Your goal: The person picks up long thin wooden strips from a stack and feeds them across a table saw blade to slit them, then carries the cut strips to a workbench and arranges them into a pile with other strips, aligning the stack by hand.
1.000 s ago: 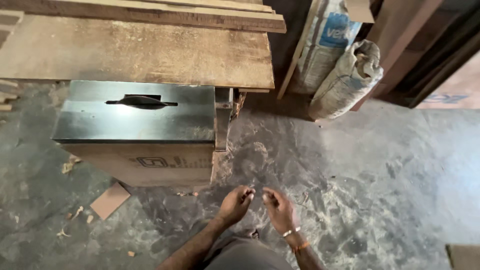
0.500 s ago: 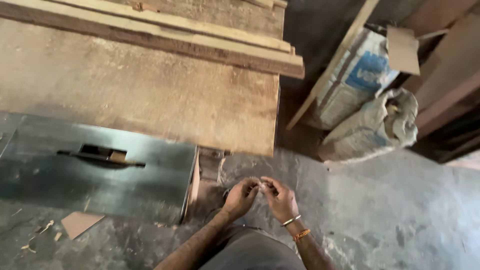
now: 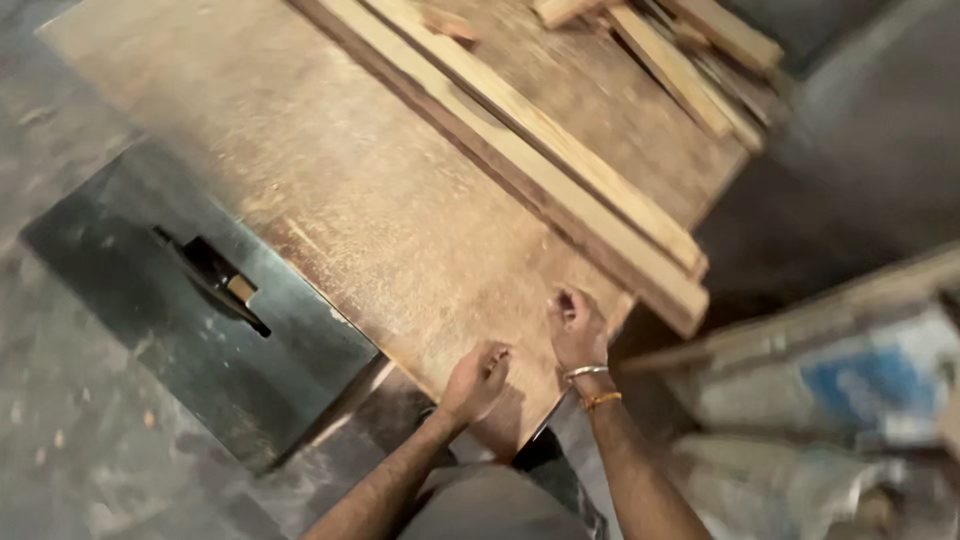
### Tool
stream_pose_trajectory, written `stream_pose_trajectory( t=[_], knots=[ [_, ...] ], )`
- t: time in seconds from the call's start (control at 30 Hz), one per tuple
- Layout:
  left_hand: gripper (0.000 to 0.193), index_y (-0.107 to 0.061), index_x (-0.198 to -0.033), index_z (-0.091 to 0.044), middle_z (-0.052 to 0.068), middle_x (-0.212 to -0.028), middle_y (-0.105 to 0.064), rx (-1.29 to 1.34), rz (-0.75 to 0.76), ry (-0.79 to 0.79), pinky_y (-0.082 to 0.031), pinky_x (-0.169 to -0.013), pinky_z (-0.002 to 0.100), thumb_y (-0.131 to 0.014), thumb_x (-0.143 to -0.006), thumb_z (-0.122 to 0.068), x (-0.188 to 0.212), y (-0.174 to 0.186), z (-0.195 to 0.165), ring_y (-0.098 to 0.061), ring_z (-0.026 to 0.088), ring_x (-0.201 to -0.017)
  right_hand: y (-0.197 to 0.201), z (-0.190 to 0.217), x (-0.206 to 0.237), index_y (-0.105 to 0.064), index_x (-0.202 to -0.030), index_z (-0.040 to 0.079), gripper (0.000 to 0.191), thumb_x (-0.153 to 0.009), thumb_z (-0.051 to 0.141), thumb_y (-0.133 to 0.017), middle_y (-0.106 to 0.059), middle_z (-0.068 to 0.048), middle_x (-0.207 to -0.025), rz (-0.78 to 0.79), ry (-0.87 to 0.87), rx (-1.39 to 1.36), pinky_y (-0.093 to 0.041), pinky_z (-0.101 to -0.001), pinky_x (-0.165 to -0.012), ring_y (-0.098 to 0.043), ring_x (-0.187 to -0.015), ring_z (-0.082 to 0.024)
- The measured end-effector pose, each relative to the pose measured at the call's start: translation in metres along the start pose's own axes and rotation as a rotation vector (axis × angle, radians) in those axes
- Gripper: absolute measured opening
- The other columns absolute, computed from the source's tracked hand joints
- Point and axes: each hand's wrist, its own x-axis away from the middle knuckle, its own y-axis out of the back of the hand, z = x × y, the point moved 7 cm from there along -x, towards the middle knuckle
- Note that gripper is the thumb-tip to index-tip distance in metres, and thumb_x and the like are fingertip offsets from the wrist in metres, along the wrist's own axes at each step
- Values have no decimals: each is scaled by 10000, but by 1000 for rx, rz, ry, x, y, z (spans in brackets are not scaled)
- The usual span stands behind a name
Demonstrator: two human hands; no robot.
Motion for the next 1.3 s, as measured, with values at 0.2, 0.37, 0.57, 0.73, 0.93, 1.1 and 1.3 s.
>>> stream_pose_trajectory(
  t=[0.2, 0.37, 0.57, 0.73, 0.93, 1.1, 1.3],
  knots=[
    [248, -713, -1158, -81, 138, -930, -737, 84, -273, 298, -597, -721, 351, -644, -957, -209, -18, -41, -16, -738, 235, -813, -19, 16, -166, -504, -1406, 57, 729, -790, 288, -820, -559, -243, -1374, 147, 340, 484, -405, -537, -1083, -487, -1305, -438],
    [239, -705, -1133, -67, 120, -995, -707, 108, -322, 409, -601, -691, 337, -653, -954, -217, -10, -74, -37, -737, 214, -758, -67, 11, -235, -473, -1379, 48, 778, -784, 370, -856, -599, -240, -1325, 416, 222, 547, -498, -519, -993, -587, -1222, -434],
    [243, -715, -1122, -59, 127, -992, -701, 69, -462, 419, -596, -702, 347, -665, -944, -218, -9, -84, -37, -726, 239, -802, -91, 8, -250, -458, -1310, 22, 871, -685, 437, -901, -631, -268, -1234, 332, 359, 623, -532, -515, -903, -647, -1124, -414],
    [254, -730, -1149, -81, 132, -1034, -756, 18, -425, 340, -589, -796, 354, -652, -960, -232, -18, -108, -43, -737, 239, -899, -89, -31, -235, -458, -1354, 59, 792, -831, 547, -800, -676, -236, -1183, 499, 175, 740, -572, -529, -831, -700, -1017, -392],
    [273, -699, -1171, -83, 137, -1075, -741, 29, -310, 345, -604, -819, 380, -634, -964, -248, -46, -119, -42, -737, 258, -935, 19, -93, -119, -394, -1482, 80, 890, -774, 483, -752, -661, -225, -1235, 430, 193, 531, -579, -541, -738, -703, -1014, -405],
    [299, -692, -1185, -89, 141, -1065, -746, -8, -263, 342, -581, -841, 389, -636, -962, -280, -68, -120, -23, -726, 272, -960, 121, -142, -18, -432, -1488, 171, 903, -750, 555, -785, -685, -167, -1271, 560, -170, 790, -564, -513, -901, -686, -1115, -392],
    [294, -704, -1128, -76, 130, -1013, -768, 113, -229, 391, -594, -831, 393, -614, -973, -308, -82, -137, -6, -749, 263, -928, 107, -88, -40, -489, -1428, 41, 1001, -653, 537, -883, -662, -245, -1260, 341, 128, 564, -541, -500, -916, -642, -1140, -420]
  ],
)
